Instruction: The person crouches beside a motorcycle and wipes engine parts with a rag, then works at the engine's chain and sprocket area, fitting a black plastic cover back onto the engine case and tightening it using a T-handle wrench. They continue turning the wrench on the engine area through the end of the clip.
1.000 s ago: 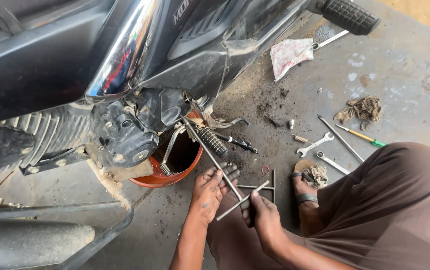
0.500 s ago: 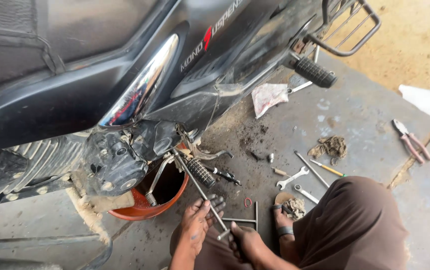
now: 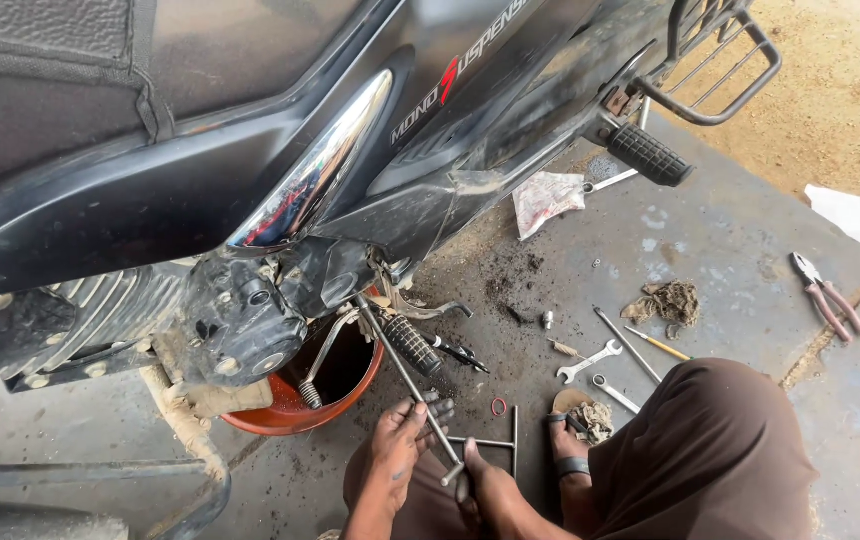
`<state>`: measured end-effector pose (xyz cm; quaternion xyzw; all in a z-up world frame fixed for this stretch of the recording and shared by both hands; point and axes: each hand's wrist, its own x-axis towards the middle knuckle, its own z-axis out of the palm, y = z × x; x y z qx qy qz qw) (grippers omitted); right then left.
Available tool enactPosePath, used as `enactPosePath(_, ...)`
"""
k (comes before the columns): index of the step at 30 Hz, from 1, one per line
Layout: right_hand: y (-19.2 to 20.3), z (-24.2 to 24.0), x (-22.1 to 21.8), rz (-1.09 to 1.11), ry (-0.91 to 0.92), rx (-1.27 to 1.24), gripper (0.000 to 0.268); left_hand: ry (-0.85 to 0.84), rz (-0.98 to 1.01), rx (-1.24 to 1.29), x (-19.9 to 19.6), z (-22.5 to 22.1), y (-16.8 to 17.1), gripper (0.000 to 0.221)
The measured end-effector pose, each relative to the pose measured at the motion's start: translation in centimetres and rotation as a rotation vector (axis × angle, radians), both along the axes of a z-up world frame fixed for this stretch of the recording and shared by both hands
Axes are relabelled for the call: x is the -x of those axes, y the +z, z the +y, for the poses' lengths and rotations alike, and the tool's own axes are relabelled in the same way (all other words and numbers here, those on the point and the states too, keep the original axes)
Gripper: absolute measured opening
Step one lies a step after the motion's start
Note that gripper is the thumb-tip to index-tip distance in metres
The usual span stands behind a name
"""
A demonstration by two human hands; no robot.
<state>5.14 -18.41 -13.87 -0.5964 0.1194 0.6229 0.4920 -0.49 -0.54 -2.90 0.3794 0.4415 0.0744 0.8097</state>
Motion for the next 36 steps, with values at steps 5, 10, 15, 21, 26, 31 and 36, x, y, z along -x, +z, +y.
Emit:
enactPosePath(5,9.0,-2.2,0.8,-0.811,0.185,-0.100,0.061,0.026,-0.088,-0.029,0.6,-0.1,-2.4,0.028)
enactPosePath(10,11.4,0.0,0.9,-0.611,0.059,0.121,0.045,-0.041,0.075,-0.109,0.2,-0.1,-0.2,0.029)
enactPosePath(15,14.7,0.7,-0.2,-0.916,0.306,0.003,0.049,0.048,-0.029,-0.090,0.0,0.1,-1.4,0.028)
enactPosePath(21,8.6,1.8,0.3,-0.750,-0.066,-0.074,0.052,-0.020,0.054,-0.146,-0.2,-0.2,0.1,0.031)
enactPosePath(26,7.2,1.6,1.0,0.015,-0.196,0.096,0.054,0.041,-0.026,-0.084,0.0,-0.5,-0.7,0.027)
enactPosePath(31,14.3,0.5,0.8,-1.216,-0.002,-0.762,0.043,0.033,-0.078,-0.240,0.7,-0.6,-5.3,0.025)
enactPosePath(36,9.3,2.1,0.8,-0.236,-0.333,-0.025,0.039,-0.027,0.098,-0.255,-0.9,-0.8,-0.7,0.030)
